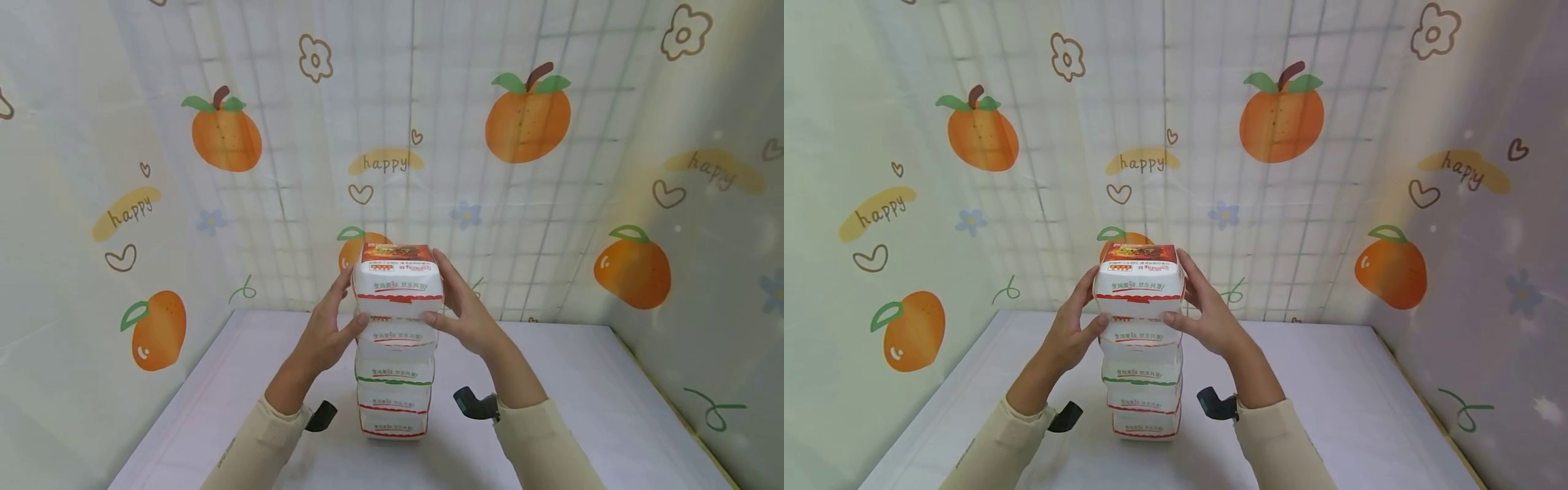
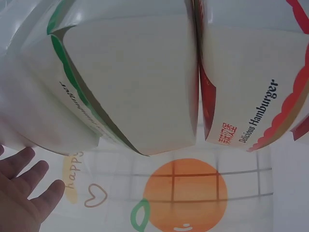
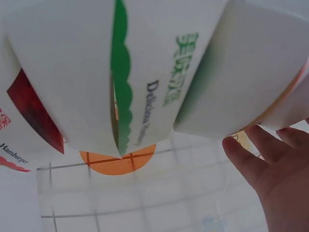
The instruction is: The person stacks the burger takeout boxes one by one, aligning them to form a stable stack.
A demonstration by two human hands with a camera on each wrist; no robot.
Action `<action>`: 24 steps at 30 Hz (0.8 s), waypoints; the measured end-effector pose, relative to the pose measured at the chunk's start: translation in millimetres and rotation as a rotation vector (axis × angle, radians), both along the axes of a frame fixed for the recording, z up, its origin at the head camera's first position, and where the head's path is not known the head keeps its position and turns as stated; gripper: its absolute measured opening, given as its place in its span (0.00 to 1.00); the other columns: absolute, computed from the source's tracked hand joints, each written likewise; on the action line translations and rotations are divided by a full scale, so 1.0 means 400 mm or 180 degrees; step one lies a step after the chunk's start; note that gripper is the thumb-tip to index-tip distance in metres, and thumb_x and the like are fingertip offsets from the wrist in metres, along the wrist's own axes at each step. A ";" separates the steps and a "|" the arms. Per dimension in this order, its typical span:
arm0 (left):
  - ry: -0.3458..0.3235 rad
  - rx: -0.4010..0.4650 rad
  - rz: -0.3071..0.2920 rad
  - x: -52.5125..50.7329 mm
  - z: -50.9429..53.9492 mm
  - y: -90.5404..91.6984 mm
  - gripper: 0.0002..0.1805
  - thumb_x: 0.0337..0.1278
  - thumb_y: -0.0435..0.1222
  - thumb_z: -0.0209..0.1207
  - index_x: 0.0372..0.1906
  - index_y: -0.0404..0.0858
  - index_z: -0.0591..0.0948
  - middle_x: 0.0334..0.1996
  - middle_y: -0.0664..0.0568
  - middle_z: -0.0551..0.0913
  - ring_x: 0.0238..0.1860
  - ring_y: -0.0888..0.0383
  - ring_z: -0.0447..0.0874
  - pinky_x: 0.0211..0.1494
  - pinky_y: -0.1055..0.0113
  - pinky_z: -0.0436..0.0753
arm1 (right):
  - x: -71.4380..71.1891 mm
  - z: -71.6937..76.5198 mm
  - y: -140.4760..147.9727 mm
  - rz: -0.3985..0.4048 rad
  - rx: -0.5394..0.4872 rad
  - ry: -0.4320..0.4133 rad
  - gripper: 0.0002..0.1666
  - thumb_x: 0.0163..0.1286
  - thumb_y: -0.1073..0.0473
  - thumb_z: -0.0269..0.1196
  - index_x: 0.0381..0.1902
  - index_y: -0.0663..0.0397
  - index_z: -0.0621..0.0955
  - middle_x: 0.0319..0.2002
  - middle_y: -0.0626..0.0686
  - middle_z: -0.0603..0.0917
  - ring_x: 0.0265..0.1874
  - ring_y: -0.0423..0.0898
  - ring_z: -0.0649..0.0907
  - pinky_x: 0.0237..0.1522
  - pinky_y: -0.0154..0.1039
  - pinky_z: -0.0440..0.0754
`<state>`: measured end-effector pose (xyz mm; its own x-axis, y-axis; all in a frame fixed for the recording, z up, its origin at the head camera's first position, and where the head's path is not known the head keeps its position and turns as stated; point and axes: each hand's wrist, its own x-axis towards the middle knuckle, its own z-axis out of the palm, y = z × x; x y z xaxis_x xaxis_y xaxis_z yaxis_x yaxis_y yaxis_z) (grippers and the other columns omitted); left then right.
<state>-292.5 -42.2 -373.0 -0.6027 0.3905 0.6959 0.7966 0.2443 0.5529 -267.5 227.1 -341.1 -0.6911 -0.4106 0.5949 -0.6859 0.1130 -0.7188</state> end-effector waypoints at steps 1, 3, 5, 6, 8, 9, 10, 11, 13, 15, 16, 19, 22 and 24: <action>-0.0001 -0.0005 0.0011 0.001 -0.001 0.000 0.45 0.63 0.62 0.49 0.78 0.51 0.48 0.71 0.59 0.61 0.71 0.58 0.56 0.68 0.45 0.61 | -0.001 -0.002 0.001 -0.0010 0.0000 0.0004 0.57 0.62 0.58 0.66 0.79 0.39 0.45 0.69 0.52 0.64 0.61 0.54 0.71 0.57 0.61 0.70; 0.0008 -0.0011 0.0040 0.002 0.000 0.001 0.44 0.63 0.62 0.50 0.78 0.53 0.48 0.71 0.59 0.62 0.71 0.58 0.57 0.68 0.46 0.61 | -0.003 -0.002 0.001 -0.0020 -0.0004 0.0028 0.57 0.62 0.58 0.66 0.79 0.38 0.45 0.69 0.52 0.64 0.61 0.54 0.71 0.58 0.61 0.69; 0.0012 -0.0015 0.0061 0.003 0.000 0.001 0.43 0.63 0.62 0.50 0.77 0.56 0.48 0.71 0.58 0.62 0.71 0.58 0.57 0.68 0.46 0.62 | -0.004 -0.002 0.001 -0.0009 -0.0015 0.0040 0.57 0.61 0.58 0.66 0.79 0.37 0.45 0.69 0.51 0.64 0.61 0.54 0.71 0.57 0.62 0.70; 0.0016 -0.0021 0.0073 0.004 0.001 0.001 0.43 0.63 0.62 0.49 0.77 0.56 0.48 0.71 0.58 0.62 0.71 0.58 0.57 0.68 0.47 0.62 | -0.004 -0.002 0.000 -0.0008 -0.0017 0.0039 0.57 0.61 0.58 0.67 0.78 0.36 0.45 0.69 0.51 0.65 0.61 0.54 0.72 0.57 0.62 0.70; 0.0009 -0.0023 0.0074 0.005 0.001 0.000 0.42 0.63 0.62 0.49 0.77 0.57 0.48 0.71 0.58 0.62 0.71 0.58 0.56 0.68 0.47 0.62 | -0.003 -0.001 0.000 -0.0007 -0.0023 0.0027 0.57 0.61 0.58 0.67 0.78 0.36 0.46 0.69 0.51 0.65 0.61 0.54 0.72 0.57 0.62 0.70; 0.0004 -0.0022 0.0070 0.006 0.001 -0.001 0.43 0.63 0.62 0.49 0.77 0.57 0.48 0.71 0.58 0.62 0.71 0.58 0.56 0.68 0.47 0.61 | -0.002 -0.001 0.000 -0.0016 -0.0023 0.0012 0.58 0.61 0.58 0.67 0.78 0.35 0.46 0.69 0.50 0.65 0.61 0.54 0.72 0.57 0.62 0.70; 0.0002 -0.0022 0.0068 0.006 0.000 -0.002 0.43 0.63 0.62 0.49 0.77 0.56 0.48 0.71 0.58 0.62 0.71 0.58 0.56 0.68 0.47 0.61 | -0.001 -0.001 -0.001 -0.0025 -0.0024 0.0001 0.58 0.60 0.58 0.67 0.78 0.35 0.46 0.70 0.50 0.65 0.62 0.54 0.71 0.57 0.62 0.70; 0.0005 -0.0024 0.0064 0.005 0.000 -0.003 0.43 0.63 0.62 0.49 0.77 0.56 0.48 0.71 0.58 0.63 0.71 0.58 0.56 0.68 0.47 0.61 | -0.001 -0.001 -0.001 -0.0030 -0.0024 -0.0014 0.58 0.60 0.57 0.68 0.78 0.35 0.46 0.70 0.50 0.64 0.62 0.54 0.71 0.56 0.62 0.71; 0.0014 -0.0022 0.0053 0.004 -0.002 -0.005 0.43 0.63 0.63 0.49 0.77 0.55 0.48 0.71 0.58 0.63 0.71 0.58 0.56 0.69 0.47 0.61 | 0.000 -0.002 -0.001 -0.0052 -0.0021 -0.0031 0.58 0.60 0.57 0.68 0.78 0.35 0.46 0.72 0.49 0.62 0.64 0.54 0.69 0.56 0.62 0.71; 0.0031 -0.0023 0.0049 0.003 -0.003 -0.006 0.44 0.63 0.63 0.49 0.78 0.54 0.48 0.71 0.58 0.63 0.72 0.58 0.56 0.69 0.47 0.61 | 0.001 -0.002 -0.002 -0.0067 -0.0024 -0.0040 0.58 0.60 0.58 0.68 0.78 0.35 0.46 0.74 0.47 0.58 0.66 0.54 0.67 0.56 0.62 0.71; 0.0039 -0.0025 0.0042 0.002 -0.003 -0.007 0.44 0.63 0.63 0.49 0.78 0.53 0.48 0.71 0.58 0.63 0.72 0.58 0.55 0.69 0.47 0.61 | 0.001 -0.002 -0.003 -0.0081 -0.0020 -0.0040 0.59 0.60 0.58 0.68 0.78 0.34 0.46 0.74 0.46 0.56 0.67 0.54 0.66 0.56 0.62 0.72; 0.0057 -0.0030 0.0027 0.002 -0.004 -0.007 0.46 0.62 0.63 0.49 0.78 0.48 0.49 0.71 0.58 0.63 0.72 0.58 0.55 0.69 0.47 0.61 | 0.003 -0.002 -0.003 -0.0125 -0.0013 -0.0038 0.59 0.59 0.58 0.68 0.78 0.34 0.46 0.75 0.44 0.53 0.69 0.54 0.64 0.56 0.64 0.71; 0.0070 -0.0038 0.0015 0.003 -0.005 -0.008 0.47 0.62 0.64 0.50 0.78 0.46 0.49 0.71 0.57 0.63 0.72 0.57 0.55 0.68 0.46 0.61 | 0.006 -0.002 -0.001 -0.0155 -0.0010 -0.0027 0.59 0.59 0.58 0.68 0.78 0.35 0.46 0.76 0.42 0.51 0.70 0.54 0.61 0.59 0.67 0.66; 0.0069 -0.0044 0.0023 0.005 -0.005 -0.010 0.46 0.62 0.64 0.50 0.78 0.49 0.48 0.71 0.57 0.63 0.72 0.57 0.55 0.68 0.46 0.61 | 0.006 -0.004 0.001 -0.0165 -0.0018 -0.0017 0.58 0.59 0.58 0.68 0.78 0.36 0.46 0.76 0.42 0.49 0.71 0.54 0.60 0.61 0.68 0.61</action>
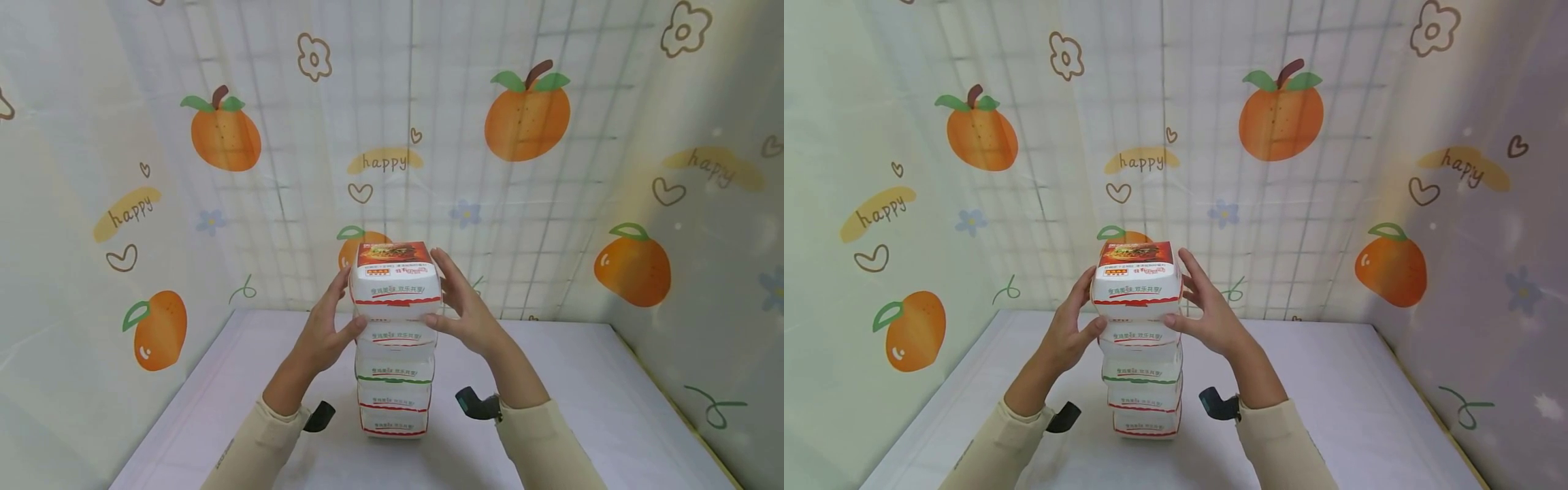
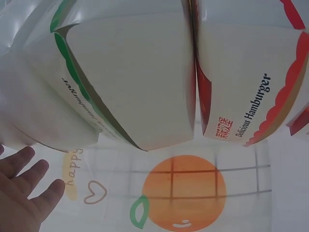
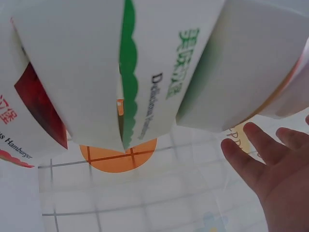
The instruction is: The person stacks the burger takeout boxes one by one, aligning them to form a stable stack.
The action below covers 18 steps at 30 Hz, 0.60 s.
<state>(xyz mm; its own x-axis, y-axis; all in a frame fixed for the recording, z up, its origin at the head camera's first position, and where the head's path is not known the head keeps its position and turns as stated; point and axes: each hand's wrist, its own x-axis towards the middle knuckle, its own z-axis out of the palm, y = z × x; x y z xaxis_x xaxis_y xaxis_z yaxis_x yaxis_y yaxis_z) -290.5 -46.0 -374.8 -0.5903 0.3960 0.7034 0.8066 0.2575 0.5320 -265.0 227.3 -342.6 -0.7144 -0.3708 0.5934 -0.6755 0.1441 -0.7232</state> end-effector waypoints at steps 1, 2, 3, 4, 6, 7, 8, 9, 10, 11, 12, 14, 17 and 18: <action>-0.0002 -0.0002 0.0006 0.001 0.001 0.000 0.46 0.62 0.64 0.50 0.78 0.51 0.48 0.71 0.58 0.63 0.72 0.57 0.55 0.68 0.46 0.61 | 0.000 0.000 0.001 0.0000 -0.0008 0.0000 0.59 0.59 0.58 0.68 0.78 0.36 0.46 0.76 0.42 0.49 0.71 0.54 0.59 0.62 0.69 0.60; -0.0006 -0.0005 0.0015 0.001 0.001 -0.001 0.46 0.62 0.64 0.50 0.78 0.53 0.47 0.71 0.58 0.63 0.72 0.57 0.55 0.68 0.46 0.61 | 0.000 -0.001 0.002 -0.0008 -0.0010 0.0001 0.59 0.59 0.58 0.68 0.78 0.36 0.46 0.76 0.42 0.48 0.71 0.54 0.59 0.62 0.69 0.58; -0.0013 -0.0002 0.0018 0.001 0.000 -0.001 0.45 0.62 0.64 0.50 0.78 0.54 0.47 0.71 0.58 0.63 0.72 0.57 0.55 0.68 0.46 0.61 | 0.000 -0.002 0.002 -0.0014 -0.0009 -0.0001 0.59 0.59 0.58 0.68 0.78 0.37 0.46 0.76 0.42 0.48 0.71 0.54 0.59 0.62 0.69 0.58; -0.0012 0.0001 0.0024 0.001 -0.001 -0.001 0.45 0.62 0.64 0.50 0.78 0.54 0.47 0.70 0.58 0.64 0.72 0.57 0.55 0.68 0.46 0.61 | -0.001 -0.002 0.003 -0.0015 -0.0007 -0.0001 0.59 0.59 0.58 0.68 0.78 0.37 0.46 0.77 0.42 0.47 0.71 0.54 0.59 0.63 0.69 0.58; -0.0014 0.0008 0.0031 0.000 -0.003 -0.001 0.45 0.61 0.64 0.50 0.78 0.54 0.47 0.70 0.59 0.64 0.72 0.58 0.56 0.68 0.46 0.62 | -0.001 -0.005 0.004 -0.0028 -0.0001 -0.0005 0.59 0.59 0.58 0.68 0.78 0.38 0.46 0.77 0.42 0.47 0.71 0.55 0.59 0.62 0.69 0.58; -0.0013 0.0015 0.0032 0.001 -0.003 -0.001 0.46 0.61 0.64 0.50 0.78 0.53 0.48 0.70 0.59 0.64 0.72 0.58 0.56 0.68 0.46 0.62 | -0.001 -0.007 0.005 -0.0031 0.0006 -0.0005 0.59 0.59 0.59 0.68 0.78 0.39 0.46 0.77 0.42 0.47 0.71 0.55 0.59 0.62 0.69 0.58; -0.0007 0.0022 0.0030 0.000 -0.004 0.000 0.46 0.61 0.64 0.49 0.78 0.52 0.48 0.70 0.59 0.64 0.72 0.58 0.56 0.68 0.46 0.62 | -0.001 -0.008 0.005 -0.0035 0.0011 -0.0006 0.59 0.59 0.59 0.68 0.78 0.39 0.46 0.77 0.42 0.47 0.71 0.55 0.59 0.62 0.69 0.58; -0.0001 0.0025 0.0024 0.001 -0.004 0.000 0.46 0.61 0.64 0.49 0.78 0.51 0.48 0.71 0.59 0.63 0.72 0.58 0.55 0.68 0.46 0.62 | -0.001 -0.009 0.005 -0.0037 0.0014 -0.0007 0.59 0.59 0.59 0.68 0.78 0.39 0.46 0.77 0.42 0.47 0.71 0.55 0.59 0.62 0.69 0.59; 0.0003 0.0028 0.0018 0.001 -0.004 0.000 0.46 0.61 0.64 0.50 0.78 0.52 0.48 0.71 0.59 0.63 0.72 0.58 0.55 0.68 0.46 0.62 | -0.001 -0.011 0.005 -0.0041 0.0011 -0.0007 0.59 0.59 0.59 0.68 0.78 0.39 0.46 0.77 0.42 0.47 0.71 0.55 0.59 0.62 0.69 0.59; 0.0003 0.0028 0.0013 0.001 -0.004 0.001 0.46 0.61 0.64 0.50 0.78 0.51 0.48 0.71 0.59 0.62 0.72 0.58 0.55 0.68 0.46 0.62 | -0.001 -0.012 0.005 -0.0048 0.0010 -0.0001 0.59 0.59 0.59 0.68 0.78 0.39 0.46 0.77 0.43 0.48 0.71 0.55 0.59 0.62 0.69 0.60; 0.0004 0.0026 0.0011 0.001 -0.004 0.001 0.46 0.61 0.64 0.50 0.78 0.51 0.49 0.71 0.59 0.62 0.72 0.58 0.55 0.68 0.46 0.62 | -0.001 -0.013 0.006 -0.0057 0.0009 -0.0001 0.59 0.58 0.58 0.69 0.78 0.38 0.47 0.77 0.42 0.48 0.71 0.55 0.59 0.62 0.68 0.61; 0.0007 0.0031 0.0005 0.000 -0.004 0.000 0.46 0.61 0.65 0.50 0.78 0.51 0.49 0.72 0.60 0.61 0.72 0.58 0.55 0.68 0.46 0.61 | -0.001 -0.014 0.006 -0.0080 0.0005 -0.0010 0.59 0.58 0.58 0.69 0.78 0.35 0.47 0.77 0.42 0.48 0.71 0.55 0.59 0.61 0.68 0.62; -0.0012 0.0032 0.0000 -0.001 -0.007 -0.003 0.46 0.61 0.64 0.50 0.78 0.51 0.49 0.72 0.60 0.61 0.72 0.58 0.56 0.68 0.45 0.61 | -0.001 -0.017 0.009 -0.0137 0.0030 0.0000 0.59 0.58 0.57 0.69 0.78 0.35 0.47 0.77 0.42 0.48 0.71 0.55 0.60 0.61 0.67 0.62; -0.0030 0.0025 0.0002 -0.001 -0.010 -0.005 0.46 0.61 0.64 0.50 0.78 0.51 0.49 0.72 0.59 0.61 0.72 0.57 0.56 0.68 0.45 0.61 | 0.000 -0.019 0.010 -0.0152 0.0040 -0.0008 0.59 0.58 0.57 0.69 0.78 0.34 0.47 0.77 0.42 0.48 0.71 0.55 0.60 0.61 0.67 0.62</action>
